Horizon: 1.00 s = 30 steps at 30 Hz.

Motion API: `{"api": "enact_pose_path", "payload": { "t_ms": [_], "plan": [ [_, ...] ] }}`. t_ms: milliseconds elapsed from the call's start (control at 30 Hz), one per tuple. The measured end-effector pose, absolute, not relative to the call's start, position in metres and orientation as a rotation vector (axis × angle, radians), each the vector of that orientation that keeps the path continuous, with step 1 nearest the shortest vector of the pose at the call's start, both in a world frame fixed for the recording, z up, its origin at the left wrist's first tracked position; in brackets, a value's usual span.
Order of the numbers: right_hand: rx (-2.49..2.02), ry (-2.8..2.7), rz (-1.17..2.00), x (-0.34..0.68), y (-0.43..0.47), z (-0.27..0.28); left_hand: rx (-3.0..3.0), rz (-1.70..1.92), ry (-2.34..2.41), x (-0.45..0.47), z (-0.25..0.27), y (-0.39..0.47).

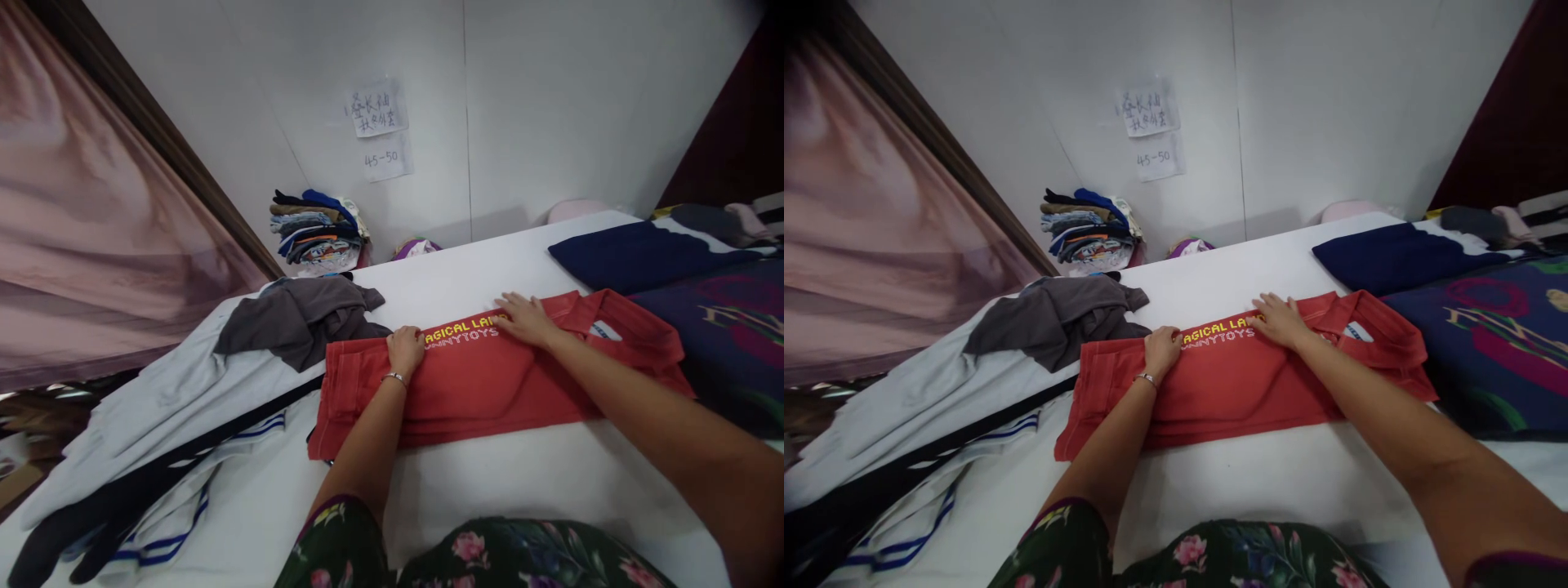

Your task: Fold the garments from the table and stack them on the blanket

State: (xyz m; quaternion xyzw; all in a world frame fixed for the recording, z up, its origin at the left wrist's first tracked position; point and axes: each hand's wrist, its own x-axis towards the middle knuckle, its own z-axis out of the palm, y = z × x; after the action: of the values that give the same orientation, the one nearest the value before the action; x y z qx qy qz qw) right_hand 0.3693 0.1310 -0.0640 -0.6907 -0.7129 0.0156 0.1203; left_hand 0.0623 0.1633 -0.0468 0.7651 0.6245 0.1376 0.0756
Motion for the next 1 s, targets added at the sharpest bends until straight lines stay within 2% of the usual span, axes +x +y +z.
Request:
{"api": "enact_pose_path", "payload": {
  "t_ms": [100,200,400,567,733,1000],
  "plan": [
    [-2.086,-2.114,0.225,0.354,0.123,-0.071,2.265,0.441,1.874,0.062,-0.048,0.165],
    [-2.102,-2.109,0.273,0.353,0.121,-0.074,2.215,0.45,1.851,0.061,-0.05,0.169],
    [-2.123,-2.093,0.266,0.352,0.118,-0.06,2.193,0.452,1.836,0.059,-0.052,0.172],
    [-1.969,-2.134,0.108,0.316,0.096,-0.055,2.21,0.465,1.835,0.061,-0.052,0.17],
    [-1.97,-2.223,0.262,0.291,0.076,-0.066,2.224,0.458,1.847,0.062,-0.049,0.168],
    [-1.88,-2.176,0.237,0.294,0.067,-0.06,2.232,0.468,1.864,0.062,-0.046,0.169]
  ]
}}
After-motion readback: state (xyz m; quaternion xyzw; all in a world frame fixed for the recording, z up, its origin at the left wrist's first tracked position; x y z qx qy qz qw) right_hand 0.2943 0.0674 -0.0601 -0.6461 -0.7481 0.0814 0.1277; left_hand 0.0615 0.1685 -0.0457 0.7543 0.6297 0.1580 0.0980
